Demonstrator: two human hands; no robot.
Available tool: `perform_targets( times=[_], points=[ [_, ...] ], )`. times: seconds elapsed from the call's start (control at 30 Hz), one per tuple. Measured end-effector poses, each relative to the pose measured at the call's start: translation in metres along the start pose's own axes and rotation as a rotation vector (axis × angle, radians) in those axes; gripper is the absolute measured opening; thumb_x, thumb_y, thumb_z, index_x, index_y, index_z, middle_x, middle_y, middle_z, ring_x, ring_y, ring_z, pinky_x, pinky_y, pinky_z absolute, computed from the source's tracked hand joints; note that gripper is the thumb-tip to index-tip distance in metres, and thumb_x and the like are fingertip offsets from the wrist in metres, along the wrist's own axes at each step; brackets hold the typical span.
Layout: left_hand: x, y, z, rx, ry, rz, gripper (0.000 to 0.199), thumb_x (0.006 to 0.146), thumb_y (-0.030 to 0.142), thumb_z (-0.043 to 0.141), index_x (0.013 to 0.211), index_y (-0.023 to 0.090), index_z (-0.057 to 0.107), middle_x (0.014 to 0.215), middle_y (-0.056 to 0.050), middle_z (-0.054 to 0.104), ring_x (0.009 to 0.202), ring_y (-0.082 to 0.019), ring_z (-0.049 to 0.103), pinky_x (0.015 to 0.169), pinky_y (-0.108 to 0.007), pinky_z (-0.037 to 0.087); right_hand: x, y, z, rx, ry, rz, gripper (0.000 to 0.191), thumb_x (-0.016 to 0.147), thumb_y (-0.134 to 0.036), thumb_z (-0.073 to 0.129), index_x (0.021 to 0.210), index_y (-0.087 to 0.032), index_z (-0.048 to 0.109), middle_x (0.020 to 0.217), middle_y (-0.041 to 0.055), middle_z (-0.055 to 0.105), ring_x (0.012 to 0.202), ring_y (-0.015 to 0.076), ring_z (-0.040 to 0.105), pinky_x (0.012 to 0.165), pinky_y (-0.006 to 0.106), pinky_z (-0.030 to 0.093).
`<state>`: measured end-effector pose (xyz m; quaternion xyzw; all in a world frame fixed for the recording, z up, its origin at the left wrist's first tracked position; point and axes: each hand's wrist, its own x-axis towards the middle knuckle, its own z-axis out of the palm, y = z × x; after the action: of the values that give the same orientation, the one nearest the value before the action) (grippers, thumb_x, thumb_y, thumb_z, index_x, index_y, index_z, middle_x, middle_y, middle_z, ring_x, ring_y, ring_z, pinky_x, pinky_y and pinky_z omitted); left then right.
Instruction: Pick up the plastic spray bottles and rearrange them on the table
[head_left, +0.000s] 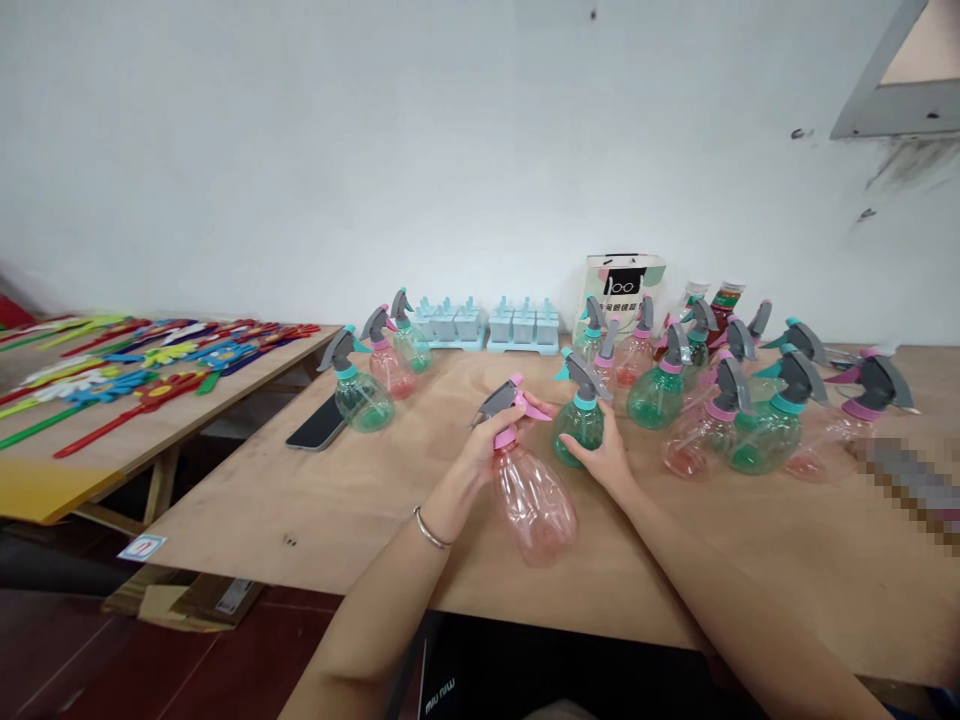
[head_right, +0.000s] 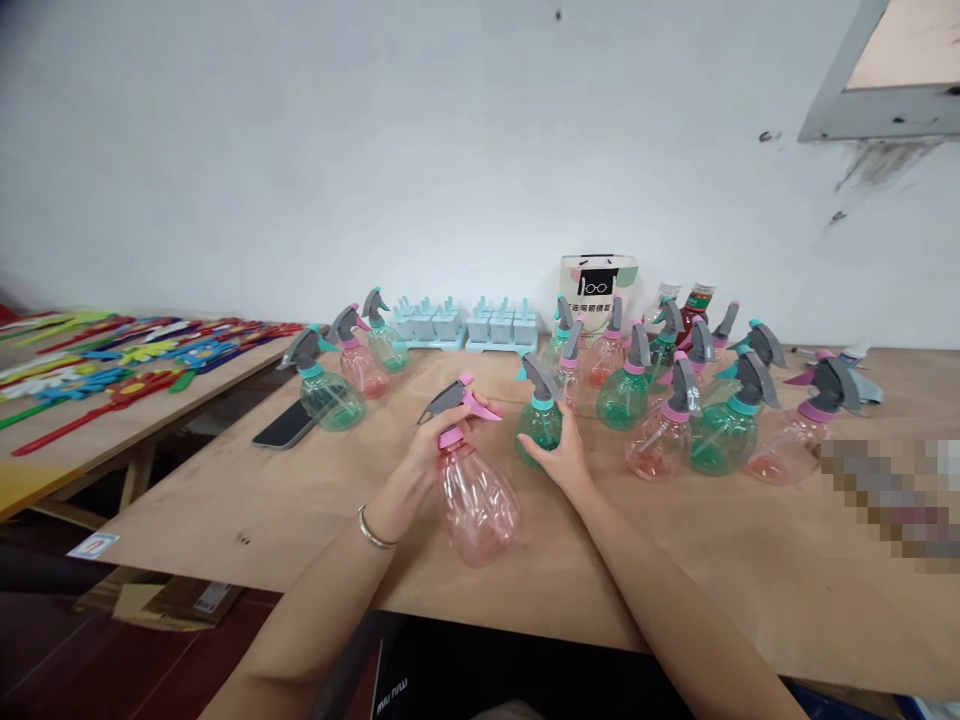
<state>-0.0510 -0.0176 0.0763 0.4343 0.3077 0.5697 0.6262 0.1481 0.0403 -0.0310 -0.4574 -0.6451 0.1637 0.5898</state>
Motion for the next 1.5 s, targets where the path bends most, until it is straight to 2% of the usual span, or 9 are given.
perform_targets(
  times=[0.23, 0.4, 0.5, 0.63, 0.87, 1.07, 1.23, 1.37, 1.5],
  points=[
    [0.001, 0.001, -0.001, 0.016, 0.121, 0.064, 0.029, 0.067, 0.041, 0.076, 0.065, 0.017, 0.060, 0.060, -0.001, 0.063, 0.065, -0.017, 0.068, 0.054, -0.024, 0.048, 0.000, 0.000, 0.000, -0.001, -0.001, 0.010, 0.084, 0.067, -0.058, 0.078, 0.134, -0.018, 0.047, 0.135, 0.0180, 0.060, 0.127, 0.0348, 0.058, 0.109, 0.054, 0.045],
    [0.000, 0.003, 0.001, 0.038, 0.067, 0.038, 0.030, 0.064, 0.043, 0.078, 0.074, 0.017, 0.066, 0.076, -0.005, 0.071, 0.078, -0.022, 0.071, 0.045, -0.021, 0.040, 0.000, 0.000, 0.001, 0.007, -0.002, 0.011, 0.085, 0.067, -0.058, 0.077, 0.134, -0.017, 0.046, 0.136, 0.0192, 0.058, 0.128, 0.0353, 0.057, 0.110, 0.056, 0.044],
    [0.003, 0.000, -0.001, 0.019, 0.073, 0.070, 0.029, 0.066, 0.042, 0.076, 0.078, 0.017, 0.067, 0.076, -0.005, 0.071, 0.081, -0.022, 0.071, 0.047, -0.022, 0.042, 0.000, 0.001, 0.001, 0.005, 0.005, 0.008, 0.085, 0.067, -0.059, 0.078, 0.134, -0.018, 0.046, 0.136, 0.0186, 0.058, 0.128, 0.0352, 0.056, 0.111, 0.056, 0.043],
    [0.002, -0.001, -0.001, 0.027, 0.104, 0.087, 0.030, 0.066, 0.044, 0.075, 0.064, 0.018, 0.060, 0.059, -0.001, 0.062, 0.070, -0.020, 0.069, 0.053, -0.025, 0.048, 0.000, 0.002, 0.001, 0.006, 0.003, -0.003, 0.084, 0.067, -0.058, 0.078, 0.134, -0.018, 0.046, 0.136, 0.0181, 0.058, 0.128, 0.0349, 0.056, 0.111, 0.056, 0.043],
    [0.000, 0.005, 0.005, 0.028, 0.011, 0.092, 0.026, 0.065, 0.040, 0.076, 0.076, 0.018, 0.068, 0.075, -0.005, 0.072, 0.079, -0.022, 0.071, 0.053, -0.024, 0.047, 0.000, 0.003, 0.002, 0.006, 0.003, -0.008, 0.084, 0.068, -0.060, 0.077, 0.135, -0.019, 0.046, 0.135, 0.0172, 0.059, 0.127, 0.0343, 0.057, 0.109, 0.054, 0.045],
    [-0.001, -0.002, -0.001, 0.180, 0.060, 0.194, 0.032, 0.071, 0.046, 0.076, 0.061, 0.019, 0.062, 0.060, -0.001, 0.063, 0.063, -0.015, 0.063, 0.056, -0.024, 0.049, 0.000, 0.002, 0.001, 0.002, 0.002, 0.000, 0.084, 0.067, -0.060, 0.077, 0.133, -0.018, 0.047, 0.134, 0.0178, 0.059, 0.127, 0.0346, 0.057, 0.110, 0.054, 0.044],
    [-0.012, 0.019, -0.004, 0.344, 0.142, 0.297, 0.020, 0.073, 0.037, 0.080, 0.083, 0.022, 0.071, 0.080, -0.001, 0.071, 0.075, -0.017, 0.065, 0.060, -0.025, 0.051, -0.001, 0.001, 0.000, 0.008, -0.012, 0.008, 0.083, 0.069, -0.058, 0.077, 0.134, -0.019, 0.046, 0.134, 0.0177, 0.060, 0.126, 0.0342, 0.058, 0.109, 0.055, 0.045],
    [-0.028, 0.049, -0.030, 0.581, 0.266, 0.464, 0.025, 0.071, 0.035, 0.081, 0.090, 0.020, 0.075, 0.093, -0.005, 0.073, 0.079, -0.018, 0.066, 0.068, -0.027, 0.054, 0.000, 0.003, 0.001, 0.009, -0.008, 0.011, 0.084, 0.068, -0.058, 0.078, 0.135, -0.019, 0.046, 0.135, 0.0177, 0.059, 0.127, 0.0346, 0.057, 0.110, 0.056, 0.044],
    [-0.047, 0.073, -0.088, 0.801, 0.544, 0.491, 0.031, 0.067, 0.036, 0.082, 0.092, 0.019, 0.076, 0.088, -0.003, 0.074, 0.076, -0.017, 0.066, 0.063, -0.025, 0.054, 0.000, 0.004, 0.001, 0.026, -0.018, -0.004, 0.084, 0.068, -0.058, 0.078, 0.136, -0.019, 0.046, 0.136, 0.0175, 0.059, 0.128, 0.0345, 0.057, 0.110, 0.056, 0.043]
  ],
)
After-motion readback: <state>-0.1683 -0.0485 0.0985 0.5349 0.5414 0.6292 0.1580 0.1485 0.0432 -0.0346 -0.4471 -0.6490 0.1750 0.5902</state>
